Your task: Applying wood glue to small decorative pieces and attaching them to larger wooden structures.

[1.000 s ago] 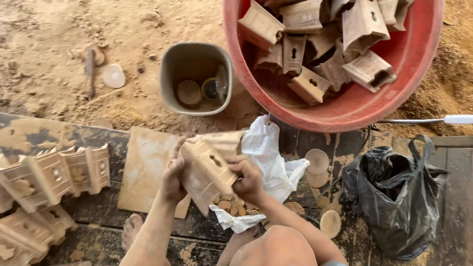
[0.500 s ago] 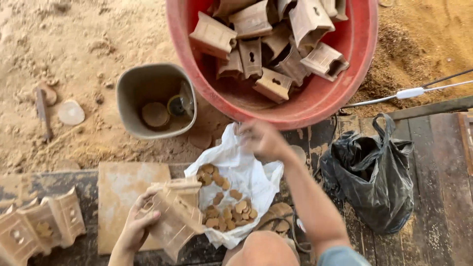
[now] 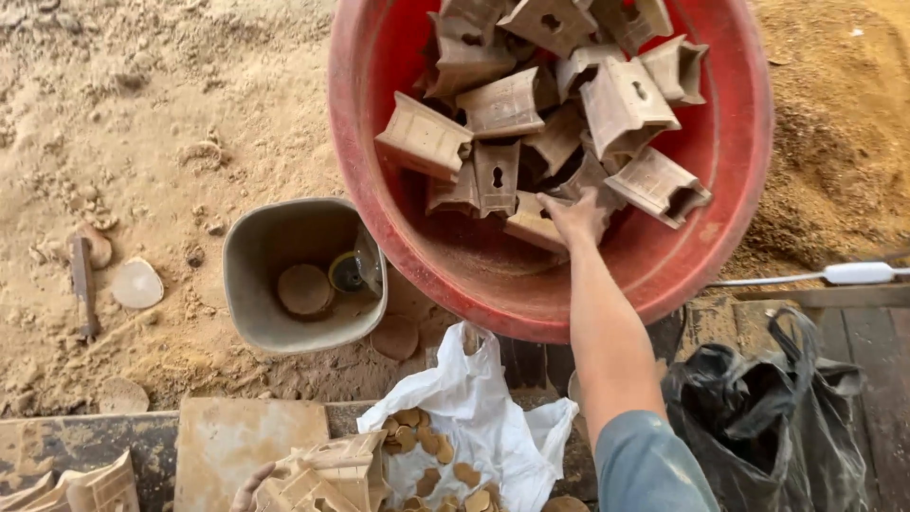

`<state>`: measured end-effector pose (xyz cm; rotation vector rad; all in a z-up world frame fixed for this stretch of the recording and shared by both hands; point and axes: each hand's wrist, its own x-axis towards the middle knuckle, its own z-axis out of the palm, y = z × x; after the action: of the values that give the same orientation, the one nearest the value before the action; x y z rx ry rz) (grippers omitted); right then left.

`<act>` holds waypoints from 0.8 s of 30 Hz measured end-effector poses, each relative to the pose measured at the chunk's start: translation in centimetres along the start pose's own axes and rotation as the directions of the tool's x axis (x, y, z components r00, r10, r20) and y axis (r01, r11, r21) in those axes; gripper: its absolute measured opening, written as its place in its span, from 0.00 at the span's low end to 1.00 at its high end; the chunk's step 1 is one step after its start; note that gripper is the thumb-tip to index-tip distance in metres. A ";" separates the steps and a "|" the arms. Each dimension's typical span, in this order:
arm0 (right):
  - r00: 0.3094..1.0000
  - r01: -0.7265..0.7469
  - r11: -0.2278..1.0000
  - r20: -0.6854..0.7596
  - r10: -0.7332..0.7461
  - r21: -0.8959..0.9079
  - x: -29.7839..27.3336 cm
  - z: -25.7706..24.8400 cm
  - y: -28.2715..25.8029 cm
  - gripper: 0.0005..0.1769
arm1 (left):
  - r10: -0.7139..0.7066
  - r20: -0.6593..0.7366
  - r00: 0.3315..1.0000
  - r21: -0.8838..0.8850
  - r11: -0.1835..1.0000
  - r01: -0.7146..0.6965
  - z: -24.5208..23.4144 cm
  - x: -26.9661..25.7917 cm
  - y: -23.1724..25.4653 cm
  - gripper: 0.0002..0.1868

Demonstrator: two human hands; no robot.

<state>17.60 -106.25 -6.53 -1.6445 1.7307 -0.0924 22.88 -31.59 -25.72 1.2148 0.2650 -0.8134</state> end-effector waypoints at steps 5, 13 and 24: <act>0.993 0.121 0.928 0.028 -0.119 -0.352 -1.5 0.7 -6.2 0.52 | -0.042 -0.104 0.994 -0.006 0.999 0.041 -2.6 -1.2 -3.0 0.31; 0.990 0.127 0.790 0.123 -0.066 -0.599 -0.5 7.8 -11.7 0.64 | -0.760 -0.153 0.632 -0.330 0.642 0.692 -5.2 5.2 -3.1 0.21; 0.923 0.371 0.773 0.294 -0.247 -0.514 -2.3 6.8 -8.3 0.41 | -0.154 -0.143 0.978 0.271 0.944 0.188 -2.8 -1.3 -3.5 0.35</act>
<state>28.00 -102.78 -6.14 -2.2718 1.3724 0.4726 20.25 -28.94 -28.55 1.5295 0.3654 -0.9540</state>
